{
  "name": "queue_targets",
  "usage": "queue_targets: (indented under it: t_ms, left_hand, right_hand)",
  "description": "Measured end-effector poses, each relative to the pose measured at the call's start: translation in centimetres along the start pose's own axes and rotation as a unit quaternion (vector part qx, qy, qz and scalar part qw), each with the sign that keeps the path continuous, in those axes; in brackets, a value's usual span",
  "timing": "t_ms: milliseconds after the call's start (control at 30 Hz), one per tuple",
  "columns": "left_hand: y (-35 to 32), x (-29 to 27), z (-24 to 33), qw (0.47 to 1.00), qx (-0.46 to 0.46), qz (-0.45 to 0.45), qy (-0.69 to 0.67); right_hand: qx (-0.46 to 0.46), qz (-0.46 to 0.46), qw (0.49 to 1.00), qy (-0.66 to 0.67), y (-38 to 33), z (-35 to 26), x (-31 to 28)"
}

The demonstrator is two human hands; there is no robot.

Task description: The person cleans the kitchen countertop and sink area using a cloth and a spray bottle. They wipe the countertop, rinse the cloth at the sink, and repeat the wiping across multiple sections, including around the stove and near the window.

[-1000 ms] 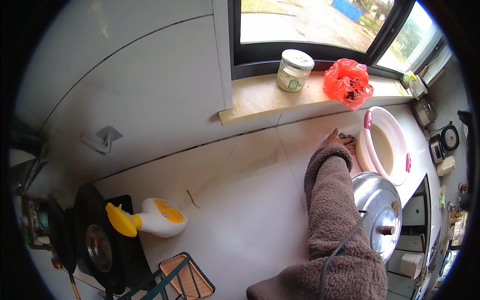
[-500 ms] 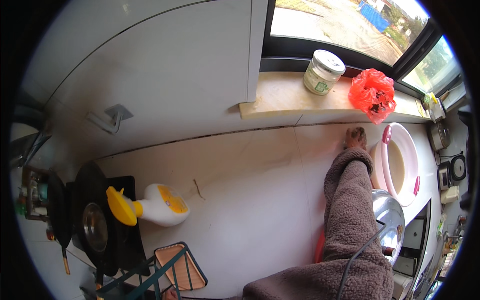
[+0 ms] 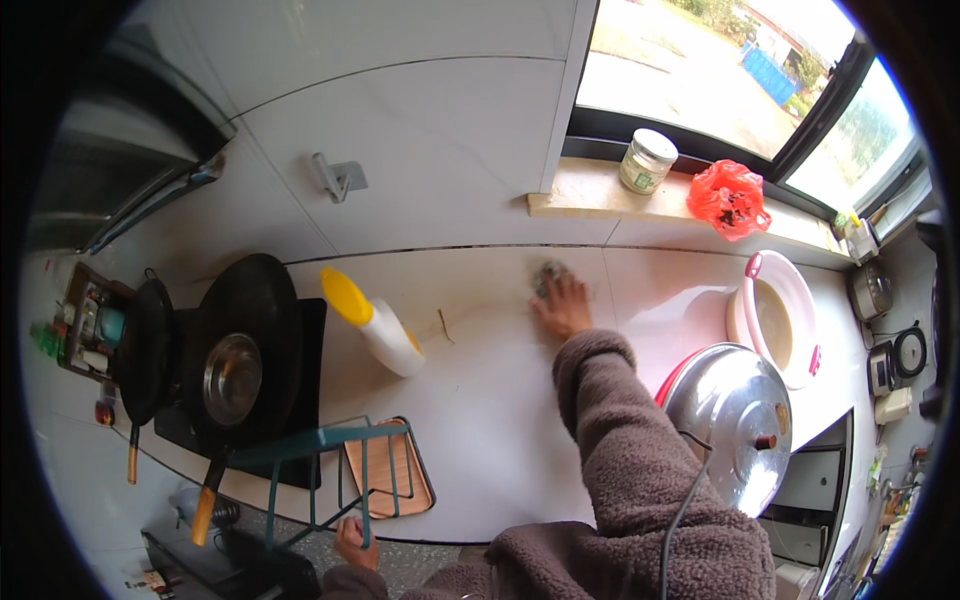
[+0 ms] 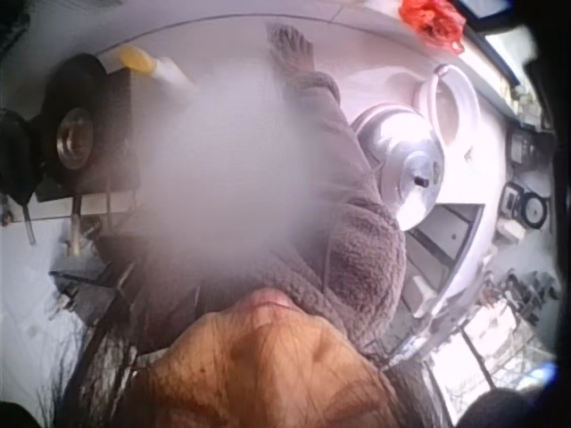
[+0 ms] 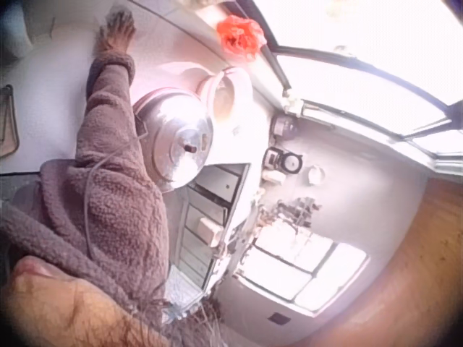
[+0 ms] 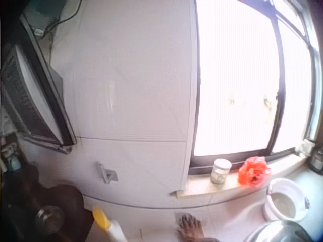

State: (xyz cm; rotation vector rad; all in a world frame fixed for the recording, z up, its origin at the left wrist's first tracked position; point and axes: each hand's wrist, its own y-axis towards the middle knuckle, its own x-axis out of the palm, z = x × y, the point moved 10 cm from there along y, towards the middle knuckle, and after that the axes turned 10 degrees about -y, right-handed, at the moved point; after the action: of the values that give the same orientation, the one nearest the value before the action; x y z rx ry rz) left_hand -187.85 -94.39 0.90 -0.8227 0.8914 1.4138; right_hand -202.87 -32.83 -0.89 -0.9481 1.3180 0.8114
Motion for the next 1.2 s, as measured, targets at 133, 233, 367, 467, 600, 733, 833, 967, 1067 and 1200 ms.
queue_targets:
  t_ms: [133, 233, 367, 467, 600, 733, 833, 967, 1067, 1200]
  left_hand:
    - [-0.4, -0.7, 0.7, 0.996, 0.058, 0.057, -0.043]
    - [-0.1, -0.4, 0.3, 0.996, 0.054, 0.041, -0.053]
    - [0.4, 1.3, -2.3, 0.994, -0.049, -0.030, -0.088]
    - [0.1, 1.1, -2.0, 0.992, -0.032, -0.041, -0.113]
    - [-0.8, -0.1, -0.9, 0.996, 0.001, -0.016, -0.093]
    - [-1.1, -0.3, -0.4, 0.996, -0.006, -0.014, -0.086]
    - [-1.0, -0.2, 0.4, 0.998, 0.020, -0.002, -0.066]
    - [-0.8, -0.2, 0.7, 0.998, 0.008, -0.001, -0.054]
    - [-0.6, -0.2, 0.6, 0.999, -0.028, -0.015, -0.040]
    - [-0.8, -0.4, 1.0, 0.995, -0.051, -0.031, -0.082]
  right_hand:
    - [-0.141, -0.002, 0.990, -0.006, -7.9, -9.4, 0.4]
    - [-0.209, 0.005, 0.977, -0.047, -15.4, -13.7, 0.5]
    - [-0.261, -0.020, 0.965, -0.008, -24.7, -16.4, 0.9]
    - [-0.246, -0.030, 0.967, 0.055, -28.3, -16.4, 1.2]
    - [-0.108, -0.017, 0.990, 0.094, -23.6, -14.0, 2.1]
    - [0.079, 0.012, 0.989, 0.128, -11.7, -8.8, 2.2]
    - [0.133, 0.029, 0.980, 0.142, -3.5, -6.6, 1.0]
    - [0.010, 0.023, 0.991, 0.128, 5.2, -10.7, 0.1]
    - [-0.061, 0.081, 0.993, 0.064, 7.4, -15.1, -0.2]
    - [-0.131, 0.094, 0.987, 0.017, 7.6, -17.3, 0.0]
